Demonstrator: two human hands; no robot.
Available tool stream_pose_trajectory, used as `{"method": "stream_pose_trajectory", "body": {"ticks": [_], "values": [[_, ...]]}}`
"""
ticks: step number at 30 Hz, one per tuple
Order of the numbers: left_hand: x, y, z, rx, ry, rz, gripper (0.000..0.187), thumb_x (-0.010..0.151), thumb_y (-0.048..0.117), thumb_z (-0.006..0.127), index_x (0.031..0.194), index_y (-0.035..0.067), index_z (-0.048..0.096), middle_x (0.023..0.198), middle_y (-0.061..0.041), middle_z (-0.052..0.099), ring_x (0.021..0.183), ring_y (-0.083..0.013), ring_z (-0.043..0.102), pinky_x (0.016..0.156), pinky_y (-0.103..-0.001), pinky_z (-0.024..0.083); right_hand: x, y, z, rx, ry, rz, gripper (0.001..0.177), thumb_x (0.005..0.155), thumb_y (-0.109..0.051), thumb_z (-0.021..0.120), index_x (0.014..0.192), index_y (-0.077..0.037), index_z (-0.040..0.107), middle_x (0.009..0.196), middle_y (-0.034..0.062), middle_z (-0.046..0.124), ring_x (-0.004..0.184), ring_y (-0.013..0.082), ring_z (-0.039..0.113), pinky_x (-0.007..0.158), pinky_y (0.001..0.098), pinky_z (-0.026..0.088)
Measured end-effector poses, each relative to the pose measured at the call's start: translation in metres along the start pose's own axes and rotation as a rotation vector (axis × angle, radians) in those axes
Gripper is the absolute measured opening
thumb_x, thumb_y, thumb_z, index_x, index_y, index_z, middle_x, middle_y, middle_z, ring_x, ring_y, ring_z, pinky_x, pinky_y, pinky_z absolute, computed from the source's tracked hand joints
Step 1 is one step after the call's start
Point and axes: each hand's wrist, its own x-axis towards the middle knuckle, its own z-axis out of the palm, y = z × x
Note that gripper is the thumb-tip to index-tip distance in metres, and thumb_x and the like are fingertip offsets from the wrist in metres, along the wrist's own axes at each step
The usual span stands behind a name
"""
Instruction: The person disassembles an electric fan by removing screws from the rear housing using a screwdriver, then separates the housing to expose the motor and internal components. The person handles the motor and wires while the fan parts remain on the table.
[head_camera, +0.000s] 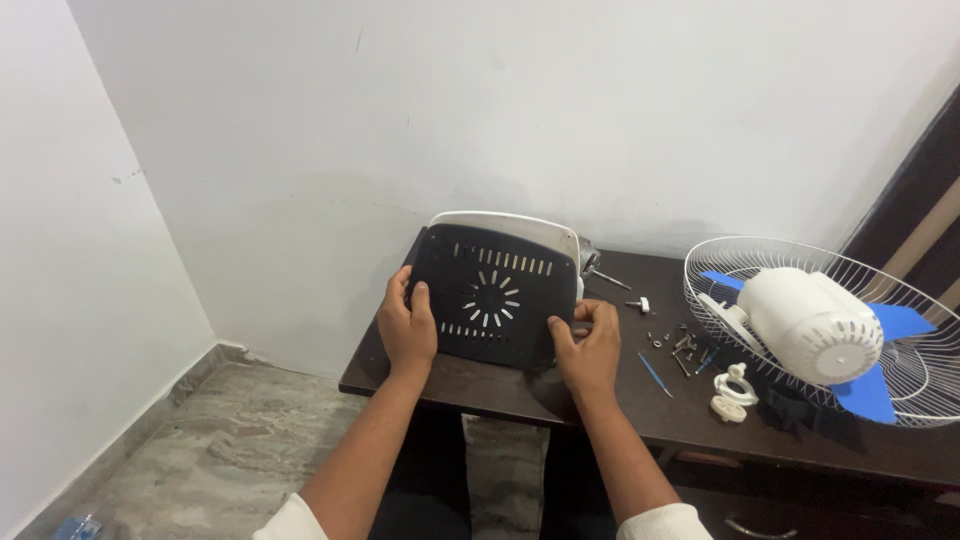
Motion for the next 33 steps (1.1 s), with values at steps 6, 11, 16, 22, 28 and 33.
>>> {"method": "stream_pose_trajectory", "body": {"ticks": [6, 11, 16, 22, 28, 33], "values": [[0.002, 0.001, 0.001, 0.036, -0.02, -0.125, 0.043, 0.104, 0.032, 0.046, 0.126, -0.001, 0.064, 0.102, -0.016, 0.076, 0.092, -0.0272, 0.073, 0.084, -0.039, 0.056, 0.001, 0.001, -0.004, 0.151, -0.125, 0.27, 0.027, 0.08, -0.007, 0.077, 0.095, -0.005, 0.054, 0.077, 0.0084, 0.068, 0.064, 0.0118, 0.059, 0.058, 0.0258, 0.047], [0.003, -0.014, 0.006, 0.095, 0.068, -0.089, 0.054, 0.108, 0.04, 0.036, 0.126, -0.001, 0.066, 0.113, -0.022, 0.072, 0.106, -0.0353, 0.068, 0.091, -0.043, 0.051, 0.003, 0.008, -0.002, 0.448, -0.241, 0.403, 0.045, 0.082, -0.008, 0.07, 0.125, -0.009, 0.056, 0.083, -0.0017, 0.072, 0.061, 0.0044, 0.057, 0.051, 0.0231, 0.044], [0.009, -0.043, 0.011, -0.244, 0.096, -0.221, 0.073, 0.11, 0.051, 0.023, 0.117, -0.005, 0.069, 0.118, -0.021, 0.073, 0.114, -0.0318, 0.069, 0.104, -0.041, 0.05, 0.003, 0.03, -0.006, 0.536, -0.243, 0.41, 0.029, 0.092, -0.011, 0.069, 0.12, -0.003, 0.068, 0.077, -0.0062, 0.065, 0.062, 0.002, 0.049, 0.056, 0.0199, 0.037], [0.016, -0.05, 0.005, -0.397, 0.045, -0.442, 0.088, 0.107, 0.061, 0.017, 0.118, -0.011, 0.064, 0.119, -0.023, 0.072, 0.113, -0.0317, 0.07, 0.103, -0.039, 0.052, 0.005, 0.039, -0.01, 0.709, -0.149, 0.513, 0.018, 0.093, -0.01, 0.069, 0.111, -0.007, 0.069, 0.072, -0.0091, 0.057, 0.061, 0.0005, 0.048, 0.055, 0.0188, 0.035], [0.007, -0.025, 0.0, -0.218, -0.066, -0.376, 0.078, 0.113, 0.052, 0.023, 0.12, -0.013, 0.065, 0.119, -0.024, 0.07, 0.115, -0.0314, 0.067, 0.102, -0.037, 0.048, 0.005, 0.044, -0.014, 0.808, -0.173, 0.596, 0.015, 0.094, -0.01, 0.065, 0.109, -0.007, 0.065, 0.08, -0.003, 0.07, 0.063, 0.0028, 0.059, 0.056, 0.0191, 0.041], [0.005, -0.004, -0.009, -0.348, -0.141, -0.459, 0.076, 0.114, 0.051, 0.026, 0.115, -0.016, 0.06, 0.104, -0.027, 0.066, 0.098, -0.0323, 0.064, 0.092, -0.041, 0.05, 0.006, 0.045, -0.017, 1.127, -0.224, 0.559, 0.018, 0.097, -0.005, 0.065, 0.114, 0.0, 0.067, 0.09, 0.0004, 0.071, 0.068, 0.0031, 0.056, 0.062, 0.0178, 0.042]]}}
